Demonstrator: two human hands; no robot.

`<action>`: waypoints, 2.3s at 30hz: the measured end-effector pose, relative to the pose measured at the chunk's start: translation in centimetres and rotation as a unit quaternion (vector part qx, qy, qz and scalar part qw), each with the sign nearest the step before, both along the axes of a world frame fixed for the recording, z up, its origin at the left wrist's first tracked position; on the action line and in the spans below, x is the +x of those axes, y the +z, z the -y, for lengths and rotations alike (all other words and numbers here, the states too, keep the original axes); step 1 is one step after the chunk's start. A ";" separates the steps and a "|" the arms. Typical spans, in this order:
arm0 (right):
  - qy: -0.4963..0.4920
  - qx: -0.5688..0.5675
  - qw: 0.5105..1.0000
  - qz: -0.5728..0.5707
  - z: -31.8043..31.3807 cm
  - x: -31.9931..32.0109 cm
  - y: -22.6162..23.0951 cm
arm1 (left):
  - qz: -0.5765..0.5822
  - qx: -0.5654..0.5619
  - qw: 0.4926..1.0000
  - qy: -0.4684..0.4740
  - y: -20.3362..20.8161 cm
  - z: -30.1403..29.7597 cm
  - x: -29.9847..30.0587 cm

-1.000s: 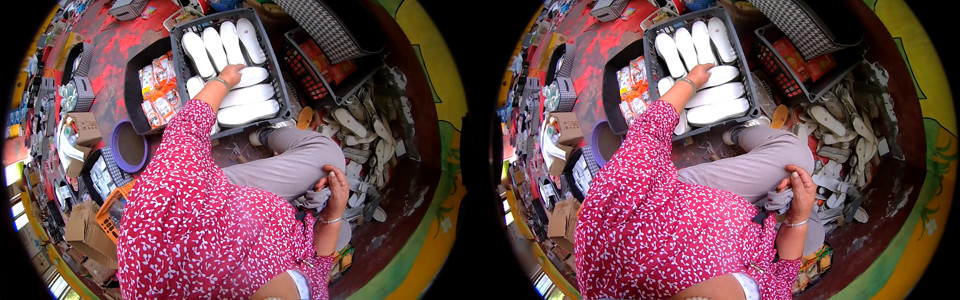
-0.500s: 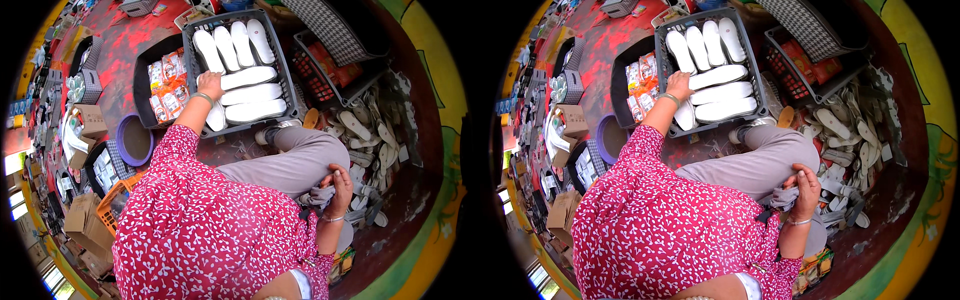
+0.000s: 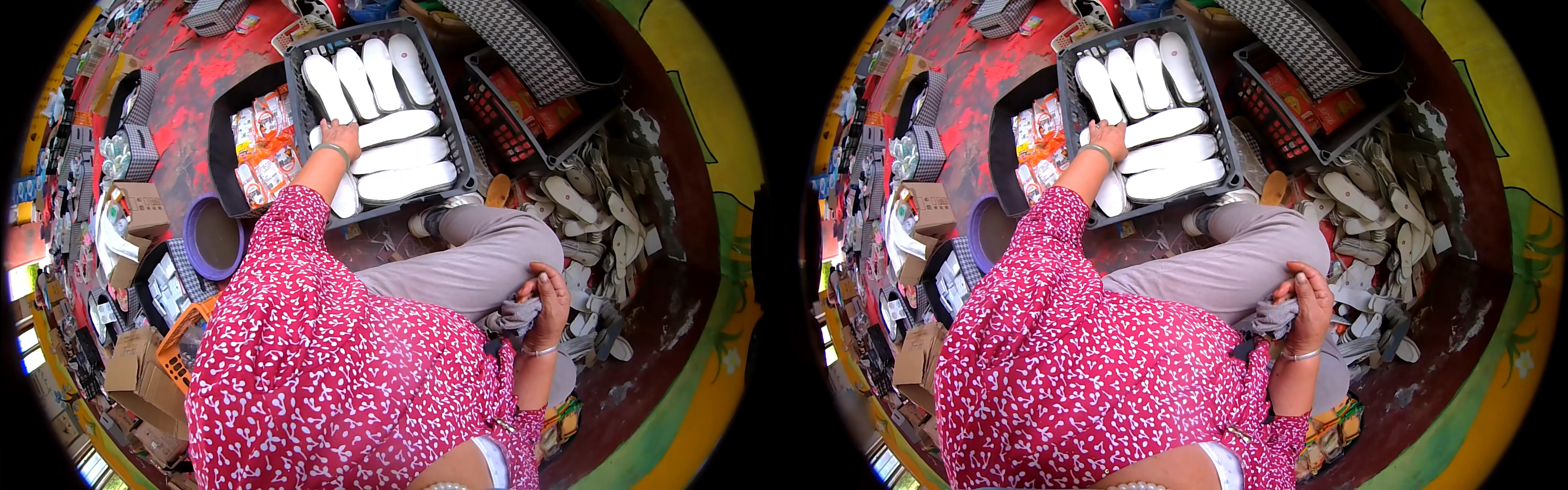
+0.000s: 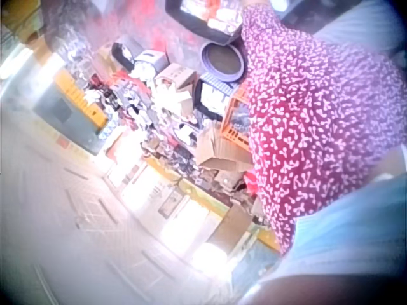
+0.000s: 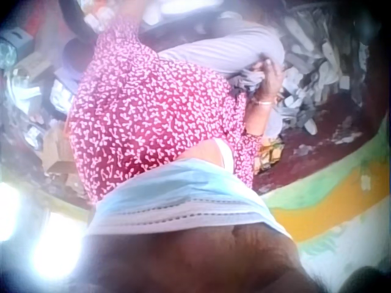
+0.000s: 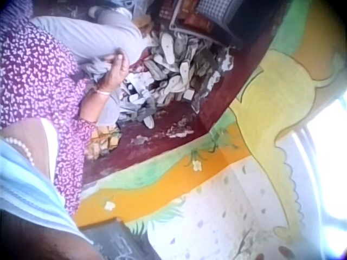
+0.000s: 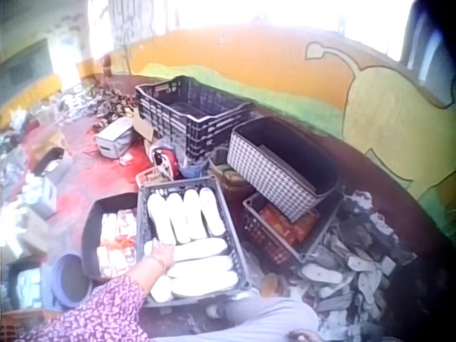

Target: The person sorts white shoe insoles from a large pile into a black plastic crate by hand, handling them in small stacks and placing them neatly.

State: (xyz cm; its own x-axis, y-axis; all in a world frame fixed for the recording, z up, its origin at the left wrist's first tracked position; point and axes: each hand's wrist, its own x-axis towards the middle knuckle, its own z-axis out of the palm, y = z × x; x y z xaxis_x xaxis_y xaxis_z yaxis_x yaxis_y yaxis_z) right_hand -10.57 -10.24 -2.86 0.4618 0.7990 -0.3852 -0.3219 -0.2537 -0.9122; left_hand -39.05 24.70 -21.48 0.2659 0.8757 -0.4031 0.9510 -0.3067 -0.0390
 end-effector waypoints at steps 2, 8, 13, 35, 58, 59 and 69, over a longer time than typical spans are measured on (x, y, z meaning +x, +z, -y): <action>-0.001 0.002 1.000 -0.002 0.1 0.0 0.0 | 0.002 0.002 1.000 -0.003 0.1 0.0 0.0; 0.004 0.005 1.000 -0.006 0.3 0.3 -0.1 | -0.006 -0.001 1.000 -0.015 0.8 0.0 0.6; 0.005 0.005 1.000 -0.001 0.4 0.5 -0.2 | -0.013 0.005 1.000 -0.028 0.3 0.1 1.3; 0.000 0.024 1.000 -0.013 1.1 1.1 -0.4 | -0.012 0.003 0.998 -0.055 2.9 0.9 1.5; 0.039 0.061 0.994 -0.087 1.6 2.5 0.3 | 0.265 -0.053 0.958 -0.093 -4.3 -1.5 9.0; 0.040 0.073 0.991 -0.106 1.8 2.4 0.5 | 0.266 -0.049 0.959 -0.086 -4.0 -1.0 9.1; 0.018 0.101 0.992 -0.068 3.7 3.8 0.7 | 0.235 -0.021 0.965 -0.115 -5.3 -1.8 9.2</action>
State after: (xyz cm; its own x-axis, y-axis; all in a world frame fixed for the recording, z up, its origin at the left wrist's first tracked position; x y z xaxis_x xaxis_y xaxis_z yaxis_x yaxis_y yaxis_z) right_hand -6.78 -13.90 -2.18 0.3870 0.8812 -0.2716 -0.4396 -0.0826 -0.8944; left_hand -29.89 26.52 -26.74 0.6130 0.7575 -0.2246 0.7674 -0.5032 0.3974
